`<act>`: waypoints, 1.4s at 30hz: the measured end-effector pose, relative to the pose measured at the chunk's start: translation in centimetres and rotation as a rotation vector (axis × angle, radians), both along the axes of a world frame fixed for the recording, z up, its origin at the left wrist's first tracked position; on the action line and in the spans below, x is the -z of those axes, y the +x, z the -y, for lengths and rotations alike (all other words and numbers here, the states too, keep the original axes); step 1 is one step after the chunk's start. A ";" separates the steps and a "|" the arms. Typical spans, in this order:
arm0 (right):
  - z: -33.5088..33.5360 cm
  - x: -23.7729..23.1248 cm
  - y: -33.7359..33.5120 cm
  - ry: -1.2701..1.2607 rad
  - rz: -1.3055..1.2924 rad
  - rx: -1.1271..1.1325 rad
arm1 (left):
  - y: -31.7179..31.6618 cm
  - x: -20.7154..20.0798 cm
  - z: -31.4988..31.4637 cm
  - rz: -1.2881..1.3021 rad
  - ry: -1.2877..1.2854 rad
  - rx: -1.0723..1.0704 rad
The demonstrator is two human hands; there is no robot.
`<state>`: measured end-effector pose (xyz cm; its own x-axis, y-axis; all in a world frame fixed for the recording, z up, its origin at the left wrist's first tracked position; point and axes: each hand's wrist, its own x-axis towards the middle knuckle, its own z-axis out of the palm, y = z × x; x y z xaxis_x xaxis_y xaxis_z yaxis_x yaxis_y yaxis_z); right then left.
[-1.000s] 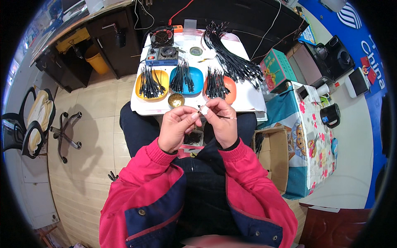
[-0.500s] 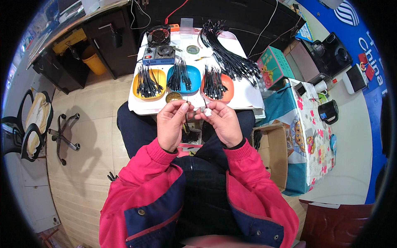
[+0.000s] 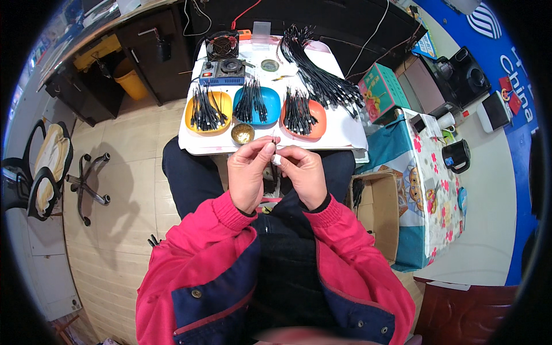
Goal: The person repeatedly picks up black wires and small white cylindrical components from trays on a table, then joins them by hand. The person places the assembled units into a small bowl and continues the cycle.
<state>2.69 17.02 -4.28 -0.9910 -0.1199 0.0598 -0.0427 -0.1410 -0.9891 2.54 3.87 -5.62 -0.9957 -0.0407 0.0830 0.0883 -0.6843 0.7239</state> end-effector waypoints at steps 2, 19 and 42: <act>0.0 0.1 0.0 0.014 -0.023 0.006 | 0.0 0.1 -0.1 -0.016 -0.029 -0.009; -2.5 -1.7 -0.5 0.143 -0.236 0.106 | 0.2 -0.4 -0.3 -0.081 -0.142 0.034; -4.0 -0.1 -1.4 -0.446 0.141 -0.259 | 0.1 -0.6 0.8 0.069 -0.062 0.511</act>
